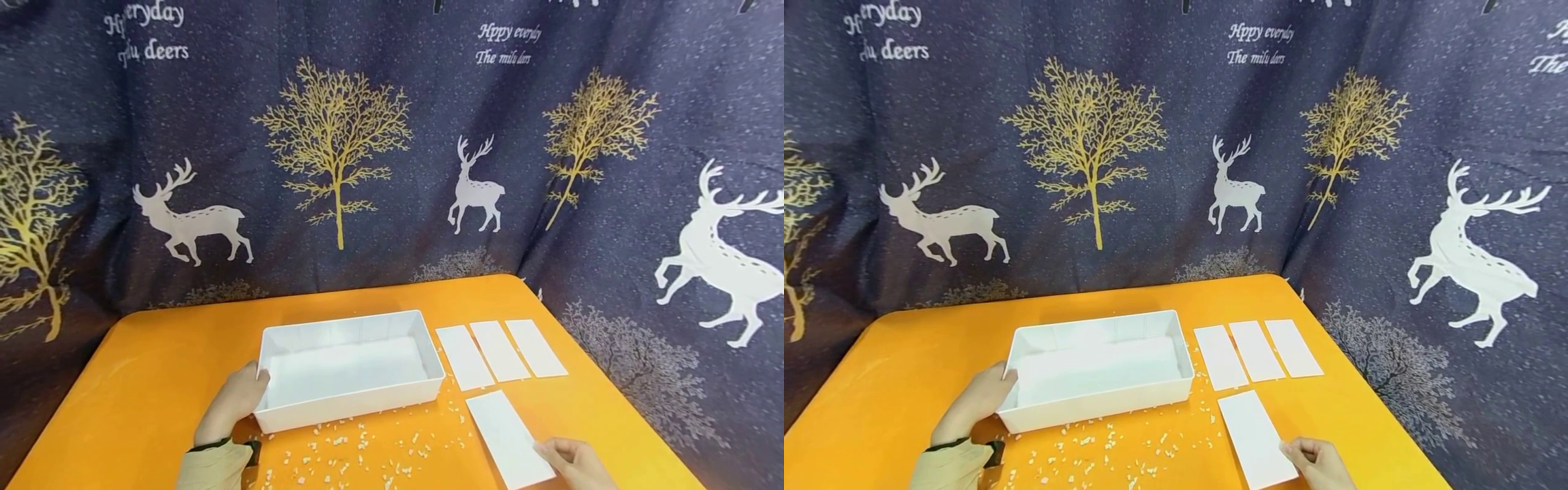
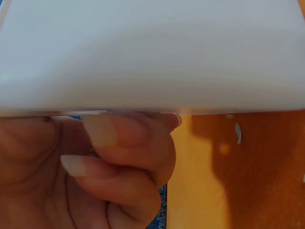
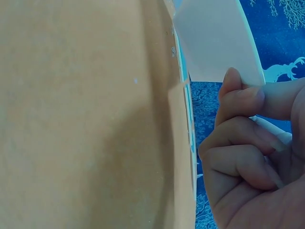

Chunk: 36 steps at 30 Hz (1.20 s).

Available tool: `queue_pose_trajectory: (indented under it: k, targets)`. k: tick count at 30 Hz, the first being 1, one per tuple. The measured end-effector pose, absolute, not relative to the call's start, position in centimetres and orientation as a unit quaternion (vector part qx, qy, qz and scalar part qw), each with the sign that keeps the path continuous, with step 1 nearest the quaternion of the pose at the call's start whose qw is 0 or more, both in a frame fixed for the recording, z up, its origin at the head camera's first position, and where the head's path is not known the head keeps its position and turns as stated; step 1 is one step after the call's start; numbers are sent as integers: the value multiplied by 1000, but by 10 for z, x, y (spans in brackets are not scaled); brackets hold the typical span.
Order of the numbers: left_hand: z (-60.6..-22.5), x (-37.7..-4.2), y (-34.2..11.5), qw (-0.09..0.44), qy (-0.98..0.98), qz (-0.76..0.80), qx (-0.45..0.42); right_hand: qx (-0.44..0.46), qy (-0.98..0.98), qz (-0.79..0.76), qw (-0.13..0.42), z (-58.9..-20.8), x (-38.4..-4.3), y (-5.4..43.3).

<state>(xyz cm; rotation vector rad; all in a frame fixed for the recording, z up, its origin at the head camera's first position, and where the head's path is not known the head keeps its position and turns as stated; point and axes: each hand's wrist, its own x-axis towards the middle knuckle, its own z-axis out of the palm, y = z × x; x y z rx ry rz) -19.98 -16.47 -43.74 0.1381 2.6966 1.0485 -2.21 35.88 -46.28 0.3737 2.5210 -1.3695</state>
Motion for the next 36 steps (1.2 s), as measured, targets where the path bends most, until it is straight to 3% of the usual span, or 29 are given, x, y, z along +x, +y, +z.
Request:
queue_pose_trajectory:
  k: [36]
  targets:
    - [-438,-201,-164,126,926,354,46,137,871,-455,123,-464,-28,361]
